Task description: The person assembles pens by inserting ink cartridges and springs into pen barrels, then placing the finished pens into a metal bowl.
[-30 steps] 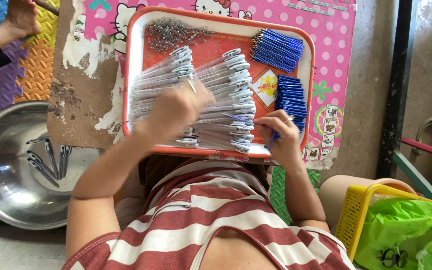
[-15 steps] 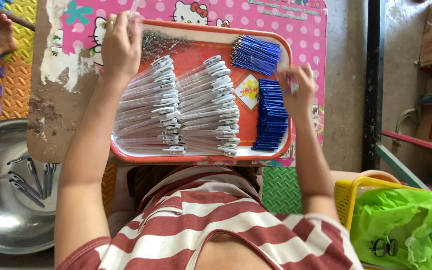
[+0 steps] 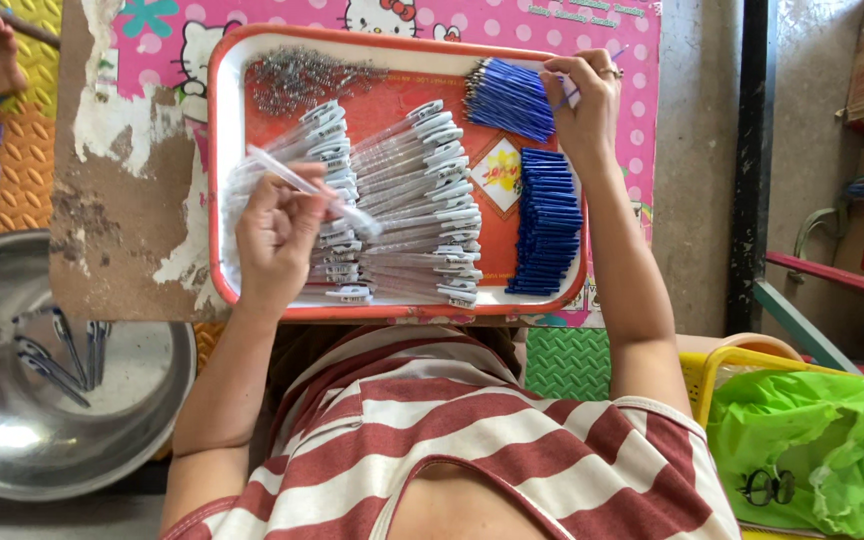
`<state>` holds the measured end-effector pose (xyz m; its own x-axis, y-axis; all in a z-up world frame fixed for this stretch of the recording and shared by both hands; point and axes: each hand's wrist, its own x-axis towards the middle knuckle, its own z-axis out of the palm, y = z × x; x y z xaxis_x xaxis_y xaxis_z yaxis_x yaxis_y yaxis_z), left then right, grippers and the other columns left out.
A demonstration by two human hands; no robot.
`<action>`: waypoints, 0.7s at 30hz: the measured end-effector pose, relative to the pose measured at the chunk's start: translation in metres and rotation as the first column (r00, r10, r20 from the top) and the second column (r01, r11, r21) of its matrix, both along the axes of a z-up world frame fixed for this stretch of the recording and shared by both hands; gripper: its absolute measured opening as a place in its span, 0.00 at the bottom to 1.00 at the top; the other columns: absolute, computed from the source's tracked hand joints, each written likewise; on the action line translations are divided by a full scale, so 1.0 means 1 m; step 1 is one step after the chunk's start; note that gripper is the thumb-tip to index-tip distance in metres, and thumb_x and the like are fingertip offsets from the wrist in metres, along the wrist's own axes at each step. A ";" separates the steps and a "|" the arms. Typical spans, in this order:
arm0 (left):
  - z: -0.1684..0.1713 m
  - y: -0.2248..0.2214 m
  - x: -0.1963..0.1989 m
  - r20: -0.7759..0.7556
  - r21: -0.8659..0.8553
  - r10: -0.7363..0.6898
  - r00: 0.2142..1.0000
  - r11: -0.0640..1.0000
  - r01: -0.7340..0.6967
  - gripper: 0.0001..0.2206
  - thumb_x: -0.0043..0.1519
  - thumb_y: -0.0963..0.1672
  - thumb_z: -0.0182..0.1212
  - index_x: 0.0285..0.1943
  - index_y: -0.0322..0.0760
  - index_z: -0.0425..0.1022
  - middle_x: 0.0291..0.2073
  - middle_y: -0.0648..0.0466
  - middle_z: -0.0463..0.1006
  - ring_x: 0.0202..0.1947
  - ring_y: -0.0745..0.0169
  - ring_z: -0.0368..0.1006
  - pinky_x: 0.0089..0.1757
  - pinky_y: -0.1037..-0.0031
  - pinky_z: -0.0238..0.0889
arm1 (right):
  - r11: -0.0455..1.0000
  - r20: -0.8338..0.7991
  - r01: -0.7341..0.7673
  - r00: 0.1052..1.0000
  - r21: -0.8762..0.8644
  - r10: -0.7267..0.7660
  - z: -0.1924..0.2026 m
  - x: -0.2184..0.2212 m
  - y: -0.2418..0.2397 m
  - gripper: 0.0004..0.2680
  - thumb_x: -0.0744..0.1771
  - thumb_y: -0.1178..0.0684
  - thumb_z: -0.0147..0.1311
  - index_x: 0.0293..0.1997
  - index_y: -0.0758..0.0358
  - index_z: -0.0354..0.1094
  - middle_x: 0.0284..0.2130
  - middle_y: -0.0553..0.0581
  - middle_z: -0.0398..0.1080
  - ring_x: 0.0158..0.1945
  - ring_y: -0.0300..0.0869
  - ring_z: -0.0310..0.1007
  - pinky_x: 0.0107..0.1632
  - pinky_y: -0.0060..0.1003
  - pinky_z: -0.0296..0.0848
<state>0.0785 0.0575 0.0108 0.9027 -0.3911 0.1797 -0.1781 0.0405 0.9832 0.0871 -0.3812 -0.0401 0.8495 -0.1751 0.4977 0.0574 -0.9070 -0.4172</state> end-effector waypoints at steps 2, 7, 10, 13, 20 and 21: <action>0.000 -0.006 -0.010 -0.046 -0.236 -0.042 0.998 0.971 0.030 0.09 0.71 0.40 0.63 0.59 0.36 0.74 0.51 0.48 0.82 0.51 0.61 0.81 0.56 0.75 0.79 | 0.949 0.138 -0.297 0.950 0.111 0.281 0.028 -0.017 0.032 0.04 0.74 0.60 0.59 0.52 0.70 0.75 0.47 0.66 0.70 0.60 0.61 0.72 0.55 0.56 0.76; 0.028 -0.041 -0.026 0.079 -0.189 -0.031 0.996 0.981 0.045 0.06 0.70 0.41 0.64 0.53 0.35 0.76 0.49 0.45 0.84 0.51 0.55 0.83 0.51 0.72 0.78 | 0.775 0.030 -0.562 0.814 0.288 0.580 0.094 -0.071 0.136 0.09 0.72 0.56 0.58 0.57 0.66 0.74 0.51 0.65 0.75 0.55 0.58 0.76 0.59 0.54 0.72; 0.028 -0.052 -0.029 0.070 -0.237 -0.007 0.998 0.971 0.024 0.07 0.68 0.39 0.65 0.53 0.33 0.78 0.49 0.44 0.84 0.53 0.52 0.83 0.53 0.66 0.78 | 0.767 0.044 -0.579 0.805 0.278 0.592 0.095 -0.077 0.151 0.10 0.68 0.56 0.67 0.54 0.61 0.78 0.47 0.62 0.77 0.49 0.57 0.79 0.53 0.50 0.76; 0.028 -0.045 -0.027 0.112 -0.254 0.056 0.992 0.967 -0.026 0.12 0.70 0.39 0.64 0.61 0.35 0.74 0.57 0.45 0.79 0.56 0.55 0.79 0.53 0.66 0.76 | 0.811 0.086 -0.561 0.828 0.166 0.555 0.095 -0.063 0.137 0.06 0.70 0.60 0.64 0.52 0.63 0.79 0.44 0.63 0.76 0.46 0.58 0.78 0.52 0.49 0.75; -0.013 0.071 -0.002 0.155 -0.402 0.560 0.814 0.788 -0.466 0.18 0.82 0.35 0.51 0.80 0.41 0.62 0.59 0.40 0.76 0.48 0.51 0.76 0.46 0.67 0.76 | 0.867 -0.128 -0.495 0.857 0.061 0.499 0.047 -0.030 0.092 0.07 0.71 0.65 0.66 0.55 0.67 0.80 0.44 0.60 0.64 0.47 0.53 0.67 0.45 0.46 0.69; -0.017 0.086 -0.002 0.155 -0.401 0.563 0.812 0.787 -0.469 0.18 0.82 0.35 0.51 0.80 0.41 0.62 0.59 0.40 0.76 0.48 0.51 0.76 0.46 0.67 0.76 | 0.865 -0.128 -0.498 0.856 0.062 0.501 0.040 -0.028 0.094 0.07 0.71 0.65 0.66 0.55 0.67 0.80 0.44 0.60 0.64 0.47 0.53 0.67 0.45 0.46 0.69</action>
<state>0.0762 0.1437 -0.0067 0.8537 0.2455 0.4593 -0.5058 0.1803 0.8436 0.0589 -0.2870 0.0003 0.8845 0.2798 0.3733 0.4416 -0.7604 -0.4763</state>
